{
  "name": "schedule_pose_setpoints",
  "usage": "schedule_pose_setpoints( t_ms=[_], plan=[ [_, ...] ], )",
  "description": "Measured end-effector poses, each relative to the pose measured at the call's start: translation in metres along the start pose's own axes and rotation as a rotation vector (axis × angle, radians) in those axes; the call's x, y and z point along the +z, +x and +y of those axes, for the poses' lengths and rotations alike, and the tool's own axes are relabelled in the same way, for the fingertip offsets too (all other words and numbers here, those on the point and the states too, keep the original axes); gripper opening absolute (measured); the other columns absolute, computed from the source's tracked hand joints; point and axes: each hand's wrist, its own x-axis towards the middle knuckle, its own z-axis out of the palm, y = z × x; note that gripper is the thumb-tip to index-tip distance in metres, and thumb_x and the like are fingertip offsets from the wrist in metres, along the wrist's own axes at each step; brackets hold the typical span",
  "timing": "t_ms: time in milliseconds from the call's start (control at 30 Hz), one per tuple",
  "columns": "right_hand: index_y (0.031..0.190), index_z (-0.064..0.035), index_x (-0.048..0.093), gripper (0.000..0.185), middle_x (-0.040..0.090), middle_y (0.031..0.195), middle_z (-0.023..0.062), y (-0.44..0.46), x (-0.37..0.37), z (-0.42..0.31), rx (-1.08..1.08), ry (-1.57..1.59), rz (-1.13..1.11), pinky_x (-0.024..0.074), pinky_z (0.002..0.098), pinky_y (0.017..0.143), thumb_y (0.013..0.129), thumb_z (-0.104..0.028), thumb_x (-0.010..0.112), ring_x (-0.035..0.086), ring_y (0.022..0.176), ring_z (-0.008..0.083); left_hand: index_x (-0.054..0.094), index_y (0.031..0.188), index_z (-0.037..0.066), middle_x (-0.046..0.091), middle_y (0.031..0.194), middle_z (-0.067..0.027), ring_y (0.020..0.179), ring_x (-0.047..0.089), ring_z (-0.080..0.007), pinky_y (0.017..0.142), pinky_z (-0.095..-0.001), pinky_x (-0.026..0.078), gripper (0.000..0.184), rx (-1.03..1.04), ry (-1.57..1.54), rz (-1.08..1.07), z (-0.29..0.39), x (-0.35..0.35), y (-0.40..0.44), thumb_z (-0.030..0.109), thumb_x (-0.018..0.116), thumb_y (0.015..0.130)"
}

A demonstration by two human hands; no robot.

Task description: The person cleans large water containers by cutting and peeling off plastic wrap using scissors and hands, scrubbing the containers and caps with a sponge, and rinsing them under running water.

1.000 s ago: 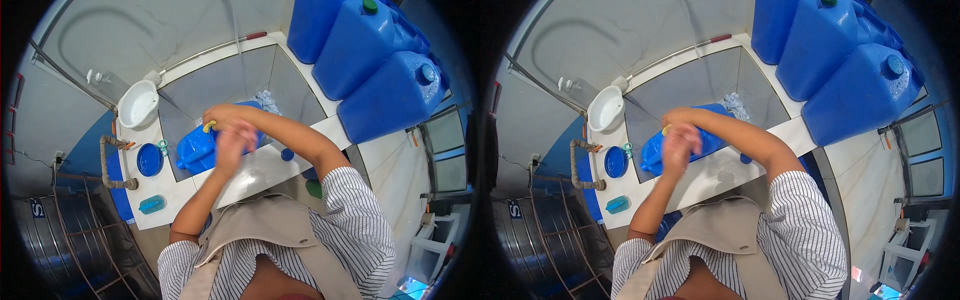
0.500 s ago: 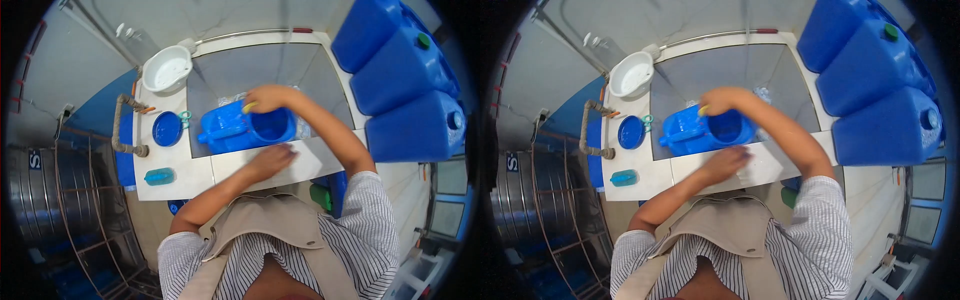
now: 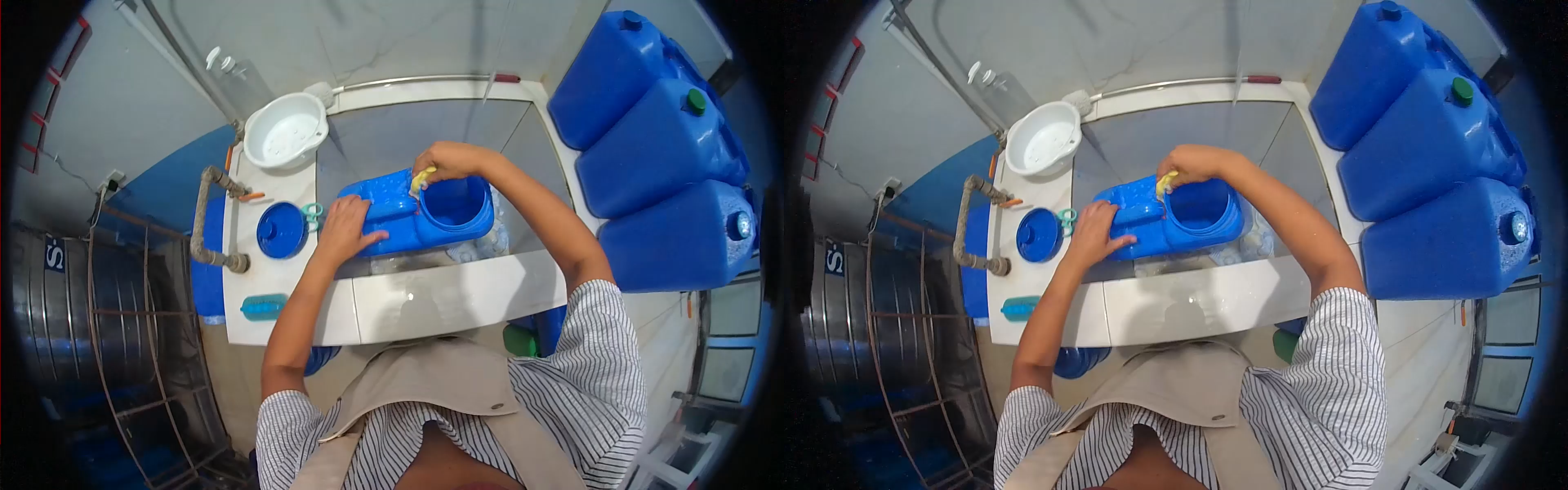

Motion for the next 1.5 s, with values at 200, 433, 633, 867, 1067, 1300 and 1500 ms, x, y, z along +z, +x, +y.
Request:
schedule_pose_setpoints(
  t_ms=[200,433,633,867,1067,1300,1500],
  plan=[
    [0.112,-0.0010,0.060,0.042,0.063,0.105,0.0070,-0.083,-0.026,0.045,0.611,0.766,0.600,0.0411,0.0283,0.092,0.093,-0.036,0.045,0.056,0.102,0.0171,0.060,0.094,0.006,0.064,0.075,-0.0172,0.073,0.061,-0.0377,0.069,-0.0481,0.047,0.035,-0.151,-0.034,-0.115,0.025,0.016,0.101,0.031,0.068,0.070],
    [0.131,0.0076,0.032,0.046,0.030,0.135,0.0287,-0.037,0.108,0.022,0.687,-0.378,1.256,0.0204,0.0469,0.109,0.092,-0.013,0.042,0.027,0.128,0.0446,0.061,0.089,0.003,0.065,0.082,-0.0216,0.077,0.063,-0.0394,0.069,-0.0486,0.048,0.031,-0.623,-0.159,-0.040,0.060,0.032,0.134,0.030,0.063,0.073],
    [0.125,0.0056,0.040,0.039,0.038,0.130,0.0275,-0.025,0.074,0.038,0.615,-0.071,1.304,0.0273,0.0462,0.106,0.090,-0.009,0.044,0.036,0.124,0.0405,0.060,0.090,-0.003,0.063,0.089,-0.0265,0.086,0.061,-0.0422,0.078,-0.0494,0.045,0.047,-0.853,-0.289,-0.082,0.069,0.034,0.144,0.043,0.054,0.082],
    [0.114,-0.0023,0.056,0.031,0.052,0.122,0.0163,-0.017,0.083,0.007,0.109,-0.077,0.564,0.0295,0.0458,0.105,0.085,-0.011,0.050,0.041,0.124,0.0346,0.057,0.093,-0.007,0.060,0.093,-0.0316,0.089,0.058,-0.0464,0.078,-0.0509,0.045,0.054,-0.905,-0.294,0.080,0.025,0.046,0.110,0.046,0.044,0.089],
    [0.100,-0.0054,0.057,0.022,0.055,0.101,0.0136,0.054,0.072,0.006,-0.085,0.203,0.361,0.0377,0.0431,0.090,0.079,-0.009,0.052,0.049,0.099,0.0332,0.046,0.104,-0.006,0.058,0.088,-0.0350,0.087,0.055,-0.0511,0.076,-0.0540,0.043,0.048,-0.955,-0.374,0.227,-0.002,0.058,0.051,0.040,0.044,0.092],
    [0.103,-0.0052,0.060,0.028,0.056,0.110,0.0148,0.300,0.011,0.025,0.029,-0.210,0.535,0.0415,0.0431,0.088,0.076,-0.010,0.052,0.050,0.108,0.0341,0.046,0.105,-0.006,0.058,0.090,-0.0360,0.088,0.055,-0.0514,0.076,-0.0535,0.043,0.048,-1.067,-0.440,0.260,-0.025,0.073,0.012,0.040,0.043,0.092],
    [0.118,-0.0077,0.057,0.041,0.059,0.111,0.0181,0.353,0.041,0.014,0.343,-0.384,0.100,0.0434,0.0392,0.091,0.078,-0.009,0.051,0.056,0.105,0.0308,0.048,0.094,-0.008,0.057,0.088,-0.0361,0.087,0.056,-0.0491,0.074,-0.0504,0.041,0.042,-1.024,-0.596,0.298,-0.038,0.084,0.007,0.035,0.045,0.093]
  ],
)
